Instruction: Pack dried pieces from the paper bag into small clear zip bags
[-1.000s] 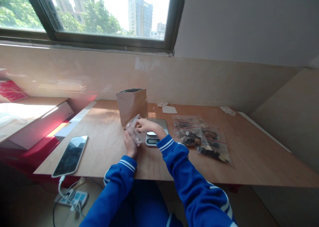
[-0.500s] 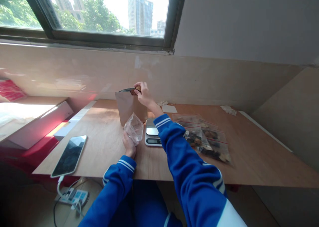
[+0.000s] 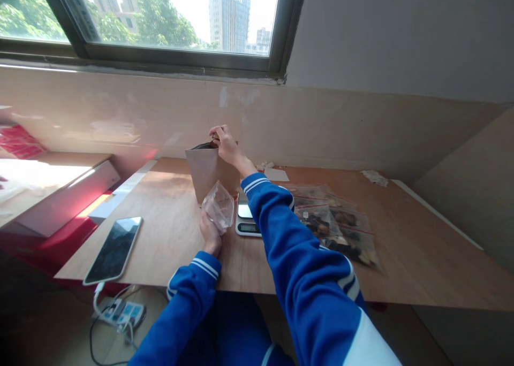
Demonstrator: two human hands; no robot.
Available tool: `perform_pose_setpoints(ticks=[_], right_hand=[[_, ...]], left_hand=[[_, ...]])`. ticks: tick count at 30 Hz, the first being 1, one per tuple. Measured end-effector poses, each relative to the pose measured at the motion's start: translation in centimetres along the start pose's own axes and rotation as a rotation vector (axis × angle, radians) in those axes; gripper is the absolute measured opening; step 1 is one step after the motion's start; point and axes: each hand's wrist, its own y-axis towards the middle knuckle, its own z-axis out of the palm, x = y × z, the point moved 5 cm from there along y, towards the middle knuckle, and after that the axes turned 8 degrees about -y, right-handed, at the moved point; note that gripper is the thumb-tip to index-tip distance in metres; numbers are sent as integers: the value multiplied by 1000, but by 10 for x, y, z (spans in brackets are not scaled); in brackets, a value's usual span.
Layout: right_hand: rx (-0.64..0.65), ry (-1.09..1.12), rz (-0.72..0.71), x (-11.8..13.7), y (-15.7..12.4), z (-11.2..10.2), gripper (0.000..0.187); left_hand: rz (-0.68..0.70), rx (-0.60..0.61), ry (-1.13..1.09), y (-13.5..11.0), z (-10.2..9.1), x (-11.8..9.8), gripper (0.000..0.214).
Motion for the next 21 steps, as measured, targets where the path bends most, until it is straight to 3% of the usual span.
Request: perform_pose_setpoints(ticks=[3,10,15,21], right_hand=[[23,39,3,3,0,-5,19],[25,126,31,12,-13,-14,19],[138,70,-4,19,-19,-13,22],[355,-206,25,27,-23,-5,34]], left_hand=[[-9,-66,-7,-1,-2,-3,64],[8,-83,6,-2,-3,-6,62],[8,-94,-24,-5,-1,-10,59],[6,-121,-27,-7,0,-14,57]])
